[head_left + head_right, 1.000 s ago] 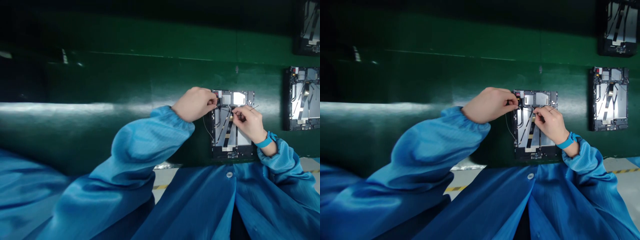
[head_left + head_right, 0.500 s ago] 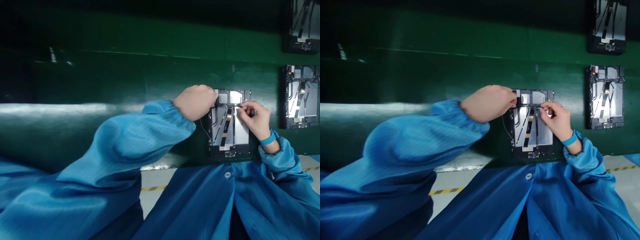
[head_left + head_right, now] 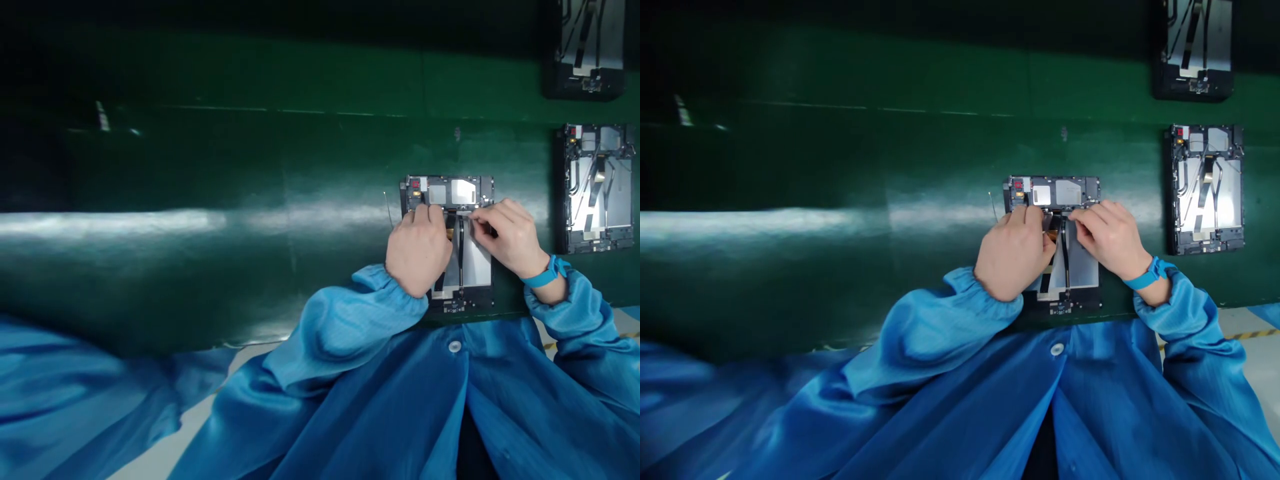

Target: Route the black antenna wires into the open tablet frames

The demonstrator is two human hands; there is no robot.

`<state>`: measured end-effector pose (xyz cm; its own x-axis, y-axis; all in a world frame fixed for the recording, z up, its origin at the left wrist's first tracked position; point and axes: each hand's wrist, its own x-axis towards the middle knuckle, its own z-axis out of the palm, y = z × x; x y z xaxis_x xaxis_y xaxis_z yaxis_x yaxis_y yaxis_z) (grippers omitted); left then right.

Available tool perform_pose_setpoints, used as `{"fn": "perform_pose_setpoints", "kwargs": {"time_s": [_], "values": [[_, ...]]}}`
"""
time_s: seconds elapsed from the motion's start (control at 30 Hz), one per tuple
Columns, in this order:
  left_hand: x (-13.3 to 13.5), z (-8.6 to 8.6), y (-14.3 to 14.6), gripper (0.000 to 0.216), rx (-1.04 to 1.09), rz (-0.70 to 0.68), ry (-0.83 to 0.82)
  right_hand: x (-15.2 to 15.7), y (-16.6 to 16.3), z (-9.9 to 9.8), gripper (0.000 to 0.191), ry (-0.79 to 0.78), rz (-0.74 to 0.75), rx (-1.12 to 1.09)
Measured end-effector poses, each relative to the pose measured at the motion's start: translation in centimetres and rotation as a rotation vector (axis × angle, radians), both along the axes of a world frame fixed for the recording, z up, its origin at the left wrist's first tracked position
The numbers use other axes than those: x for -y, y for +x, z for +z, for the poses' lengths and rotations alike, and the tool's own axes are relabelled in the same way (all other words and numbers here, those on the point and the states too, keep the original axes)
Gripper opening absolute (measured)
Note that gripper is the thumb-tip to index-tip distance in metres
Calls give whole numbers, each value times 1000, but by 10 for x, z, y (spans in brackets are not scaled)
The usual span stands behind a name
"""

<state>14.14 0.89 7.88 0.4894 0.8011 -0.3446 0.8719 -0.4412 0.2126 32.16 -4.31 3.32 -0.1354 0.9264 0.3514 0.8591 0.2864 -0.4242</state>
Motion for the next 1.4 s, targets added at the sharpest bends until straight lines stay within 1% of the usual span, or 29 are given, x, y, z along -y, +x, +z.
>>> {"fn": "perform_pose_setpoints", "kwargs": {"time_s": [0.1, 0.2, 0.3, 0.4, 0.5, 0.57, 0.63, 0.7, 0.8, 0.9, 1.0, 1.17, 1.4], "values": [[0, -7, -1, 25, 41, 52, 17, 7, 3, -3, 17, -47, -20, -209], [-1, -13, -6, 22, 122, 78, -8, 9, 5, -8, 13, -165, -167, -451], [0, -17, -10, 14, 221, 115, -44, 9, 5, -14, 14, -259, -304, -645], [1, -19, -12, 5, 302, 182, -51, 7, 6, -19, 15, -278, -354, -761], [1, -19, -12, 11, 367, 221, -69, 5, 6, -22, 15, -287, -373, -815], [0, -16, -11, 9, 428, 229, -33, 5, 6, -23, 15, -300, -379, -831], [-4, -13, -8, 13, 482, 194, 41, 5, 6, -24, 15, -297, -381, -845], [-10, -11, -3, 18, 498, 99, 70, 4, 6, -25, 14, -282, -381, -861], [-25, -15, 7, 18, 467, -53, -2, 3, 6, -26, 14, -282, -386, -877], [-43, -23, 15, 20, 434, -131, -96, 3, 6, -25, 16, -295, -404, -888], [-56, -29, 18, 17, 429, -170, -153, 3, 8, -25, 16, -302, -408, -899], [-64, -30, 19, 14, 455, -208, -204, 4, 11, -26, 18, -310, -399, -934], [-64, -30, 26, 13, 399, -213, -160, 5, 15, -27, 19, -318, -398, -931]]}}
